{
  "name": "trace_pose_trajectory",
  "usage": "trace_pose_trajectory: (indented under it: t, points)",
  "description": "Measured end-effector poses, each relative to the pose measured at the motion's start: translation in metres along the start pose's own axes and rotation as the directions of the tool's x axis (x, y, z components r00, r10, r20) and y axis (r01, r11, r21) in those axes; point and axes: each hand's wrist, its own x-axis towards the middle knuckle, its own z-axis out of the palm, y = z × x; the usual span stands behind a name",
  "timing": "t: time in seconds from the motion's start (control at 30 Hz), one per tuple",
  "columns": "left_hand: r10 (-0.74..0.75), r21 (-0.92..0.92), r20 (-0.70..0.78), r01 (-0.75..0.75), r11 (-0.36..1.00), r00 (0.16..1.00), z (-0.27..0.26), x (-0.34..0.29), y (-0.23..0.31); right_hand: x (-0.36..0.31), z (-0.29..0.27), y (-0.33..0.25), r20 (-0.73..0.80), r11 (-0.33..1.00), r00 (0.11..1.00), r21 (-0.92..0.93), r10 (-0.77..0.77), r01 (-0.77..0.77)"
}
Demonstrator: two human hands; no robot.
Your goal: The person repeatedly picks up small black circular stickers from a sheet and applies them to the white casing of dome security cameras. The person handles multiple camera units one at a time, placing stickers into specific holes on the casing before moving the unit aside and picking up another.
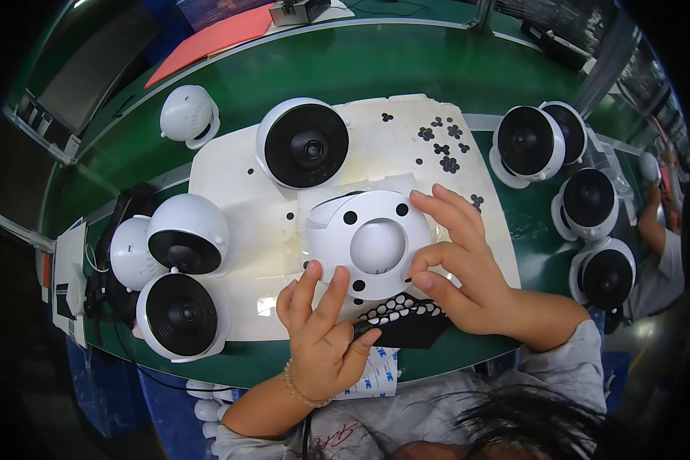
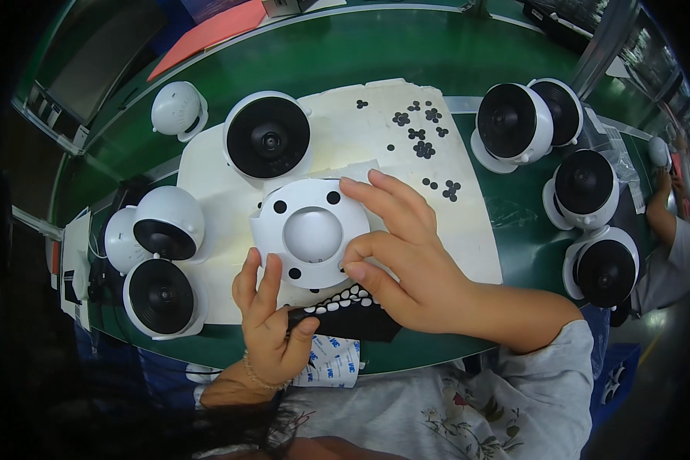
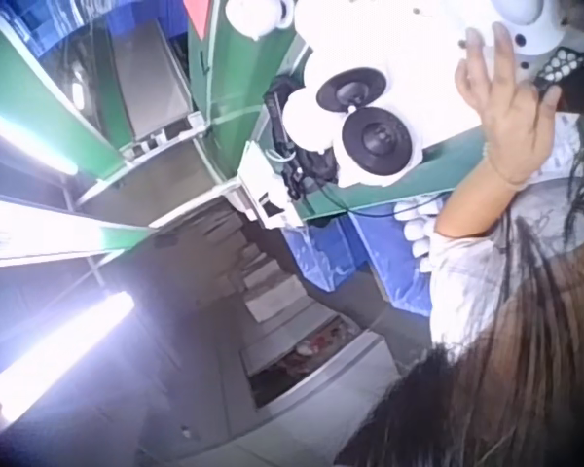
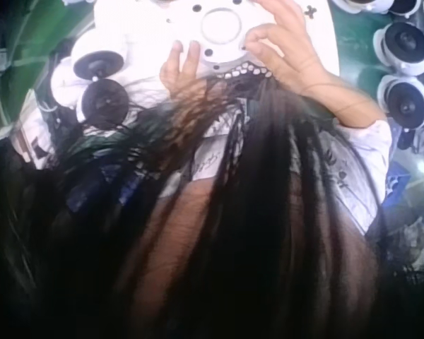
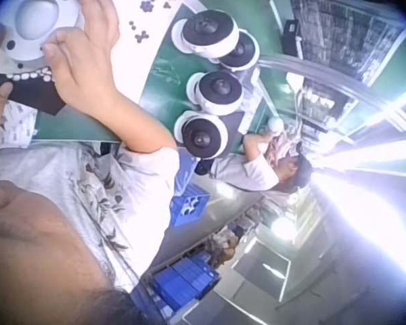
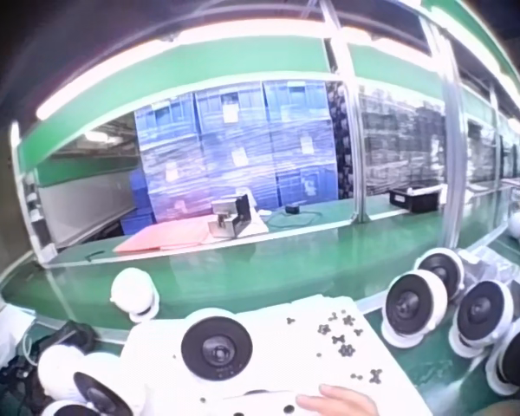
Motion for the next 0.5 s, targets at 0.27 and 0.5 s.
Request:
trace_pose_trajectory:
  t: [0.27,0.5]
  points:
    - [-0.007,-0.005,-0.007,0.007,1.0,1.0,0.001,0.0004,0.0003,0.001,0.0022,-0.0002,-0.002,0.998,1.0,-0.051,-0.025,0.025]
    - [-0.007,-0.01,-0.013,0.007,1.0,1.0,0.0012,0.0002,-0.0003,0.0004,0.0029,0.0044,-0.015,0.999,1.0,0.044,-0.009,0.009]
